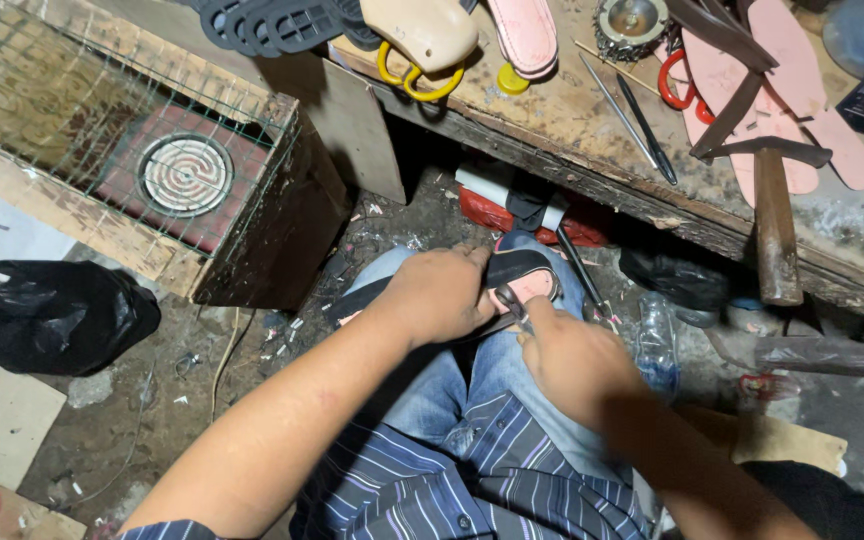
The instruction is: The person sits on the floor with a shoe upper and last on their lap. They use pincers to pull and tuck the upper material over the insole board, then hammer the edges with a cobbler's hammer, repeatedly turning the shoe to work around the toe and sides.
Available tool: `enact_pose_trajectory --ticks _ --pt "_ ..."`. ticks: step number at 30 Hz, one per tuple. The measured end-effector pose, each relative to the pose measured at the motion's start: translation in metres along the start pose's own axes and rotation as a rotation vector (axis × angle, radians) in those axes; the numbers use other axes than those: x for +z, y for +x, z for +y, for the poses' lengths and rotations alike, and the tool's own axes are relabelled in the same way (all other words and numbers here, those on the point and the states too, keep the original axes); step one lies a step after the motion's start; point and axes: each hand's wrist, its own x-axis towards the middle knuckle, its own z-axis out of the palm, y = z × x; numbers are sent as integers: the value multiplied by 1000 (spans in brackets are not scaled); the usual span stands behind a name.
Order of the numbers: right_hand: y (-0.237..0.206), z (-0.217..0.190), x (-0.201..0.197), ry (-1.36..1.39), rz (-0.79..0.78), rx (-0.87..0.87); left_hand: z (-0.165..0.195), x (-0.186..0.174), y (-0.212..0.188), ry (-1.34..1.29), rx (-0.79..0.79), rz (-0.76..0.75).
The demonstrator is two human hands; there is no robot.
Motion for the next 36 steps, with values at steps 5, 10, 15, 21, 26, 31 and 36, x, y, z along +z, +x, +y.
enact_pose_trajectory --ticks 5,10,15,21,26,31,36 --pt "-14 -15 -5 -16 145 90 10 -10 -7 -45 -13 -83" --pt "-40 1 -6 190 243 -39 15 -21 11 -48 -36 -285" --pt "-69 25 -1 931 -70 516 33 -23 29 -354 -2 -322" --pt "-96 21 -13 1709 -145 175 24 -59 3 -582 287 486" --pt "-88 3 -6 1553 -247 153 3 -33 -67 -852 7 662" --pt "-67 -27 24 1262 -397 152 -10 21 -135 -758 -49 748" --pt "-51 -61 39 891 -380 51 -21 23 -165 -312 26 717"
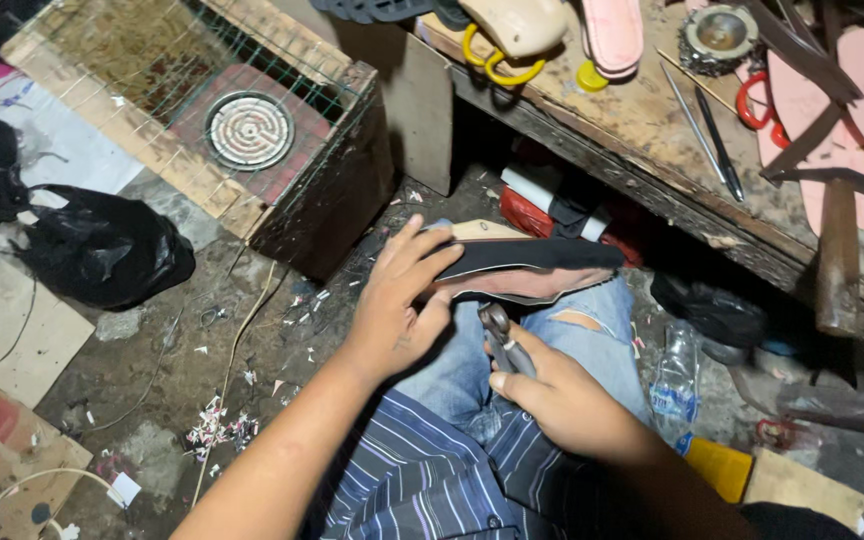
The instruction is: The person sits on the floor with a shoe upper and last on their lap. They use pincers to pull and tuck the upper material over the insole board, then hammer the edges with a cobbler's hammer, repeatedly turning the shoe to work around the toe and sides.
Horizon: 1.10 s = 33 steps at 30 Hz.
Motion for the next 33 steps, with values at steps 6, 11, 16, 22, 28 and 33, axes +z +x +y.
enact_pose_trajectory --ticks 6,11,16,22,28,33 --pt "14 -25 11 -182 96 -290 4 -9 5 -64 34 -1" --pt "13 -31 14 -333 147 -214 7 -8 5 -28 63 3" --pt "33 -3 29 -482 414 -231 -1 -7 15 -70 55 57" --pt "81 35 36 -599 665 -578 -14 2 26 -96 28 60" --pt "34 16 38 -559 473 -287 -7 3 22 -95 33 45" --pt "18 -10 30 -671 261 30 2 -5 17 -77 44 -43"
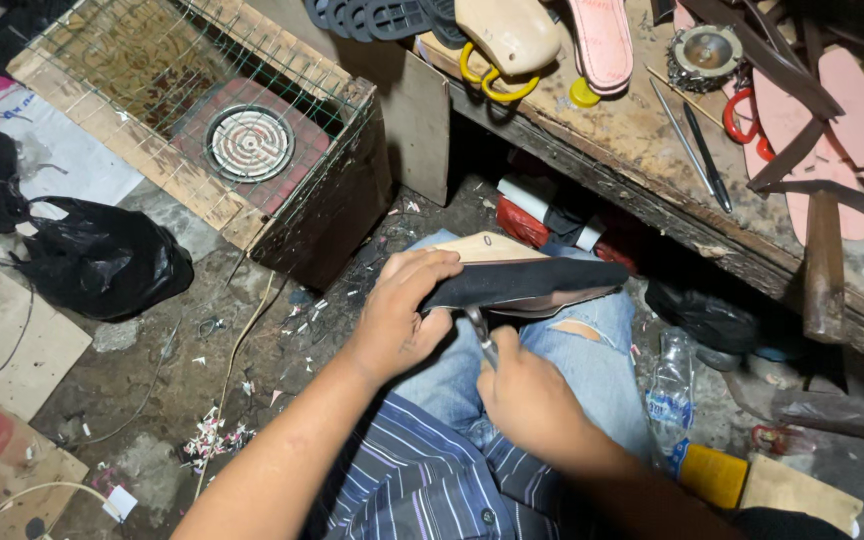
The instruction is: The person sits on the floor with a shoe upper and last on their lap. They use pincers to pull and tuck the upper material over the insole board, then hammer the edges with a cobbler's hammer, repeatedly turning the shoe to work around the toe and sides.
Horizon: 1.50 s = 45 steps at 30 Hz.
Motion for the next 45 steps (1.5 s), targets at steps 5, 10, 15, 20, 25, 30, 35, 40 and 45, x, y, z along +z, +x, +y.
enact_pose_trajectory --ticks 5,10,15,20,25,30,35,40,45 --pt "16 0 -3 -36 5 -41 -9 -7 10 30 -58 -235" --pt "15 2 -2 -43 19 -42 -8 2 18 191 -180 -320" --pt "4 11 -8 243 83 -104 7 1 24 266 -145 -304" --pt "-5 23 -11 580 58 26 22 -3 23 323 -101 -271" --pt "-16 26 -9 270 200 -141 38 2 11 376 -71 -253" --pt "-24 25 7 81 349 -145 37 0 4 401 -98 -284" --pt "4 31 28 138 527 -281 9 -10 7 290 -126 -337" --pt "4 24 11 -13 390 -320 7 -5 11 298 -143 -377" --pt "7 -5 -35 -151 -89 58 11 8 25 375 -148 -371"
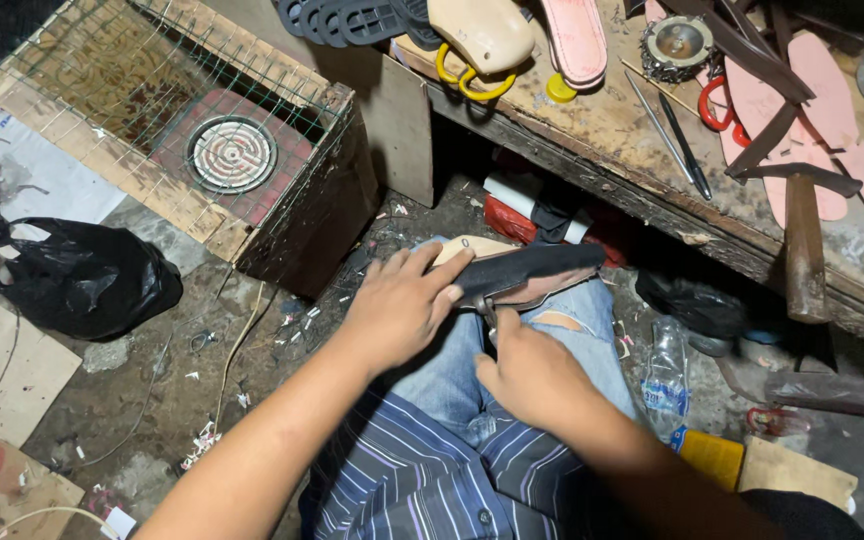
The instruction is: The person sits on the floor with a shoe upper and last on their lap. They use pincers to pull and tuck the upper material over the insole board, then hammer the edges with a cobbler's hammer, repeatedly turning the shoe to work around the toe and sides.
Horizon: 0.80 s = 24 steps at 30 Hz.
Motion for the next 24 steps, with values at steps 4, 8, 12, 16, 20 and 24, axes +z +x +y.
enact_pose_trajectory --ticks 4,8,12,16,20,24 --pt "13 3 -4 475 -289 188 1 6 11 5 1 -36" --pt "22 19 33 1087 -175 52 -2 4 11 6 3 -46" --pt "26 32 43 1080 8 -101 2 -1 9 38 16 -22" --pt "15 32 26 805 -9 55 5 -2 4 109 49 -5" --pt "5 19 26 281 263 58 -6 -2 5 49 105 8" --pt "4 17 35 178 522 -115 -14 1 8 32 92 -12"
